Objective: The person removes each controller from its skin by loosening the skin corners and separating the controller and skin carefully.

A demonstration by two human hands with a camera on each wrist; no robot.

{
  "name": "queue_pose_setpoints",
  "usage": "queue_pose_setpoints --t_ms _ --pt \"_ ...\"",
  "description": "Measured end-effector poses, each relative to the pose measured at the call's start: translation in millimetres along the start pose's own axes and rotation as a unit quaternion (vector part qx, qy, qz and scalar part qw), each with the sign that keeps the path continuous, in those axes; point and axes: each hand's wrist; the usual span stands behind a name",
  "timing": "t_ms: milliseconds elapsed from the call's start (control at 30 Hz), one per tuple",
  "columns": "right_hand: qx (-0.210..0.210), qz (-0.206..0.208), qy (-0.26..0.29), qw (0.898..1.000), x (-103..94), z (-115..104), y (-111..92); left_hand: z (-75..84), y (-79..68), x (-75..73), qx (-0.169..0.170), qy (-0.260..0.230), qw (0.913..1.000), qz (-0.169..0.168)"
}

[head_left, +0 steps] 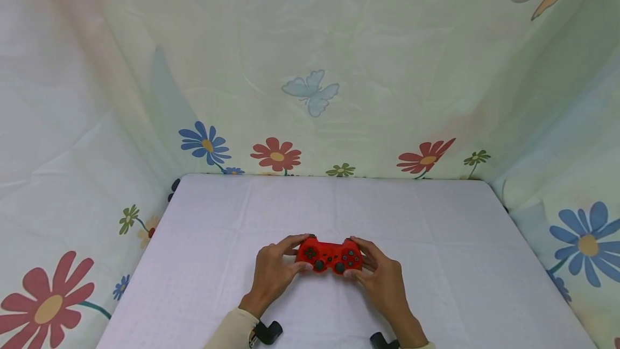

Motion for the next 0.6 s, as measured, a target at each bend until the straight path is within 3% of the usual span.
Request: queue_pose_setpoints --t_ms 300,600 --pt "-0.014 0.010 -0.021 1.000 5.3 3.7 -2.0 -3.2 -3.7 2.9 0.014 0.023 0.9996 0.009" --pt "-0.030 0.007 -0.018 0.999 4.2 5.5 -2.5 -3.0 -2.5 -0.4 0.008 0.003 0.9998 -0.017"
Point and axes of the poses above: each hand's wrist, its own y-axis towards the middle knuckle, its own x-axis out of the palm, z = x × y, and after that the axes turned 4 degrees about -z, right-handed
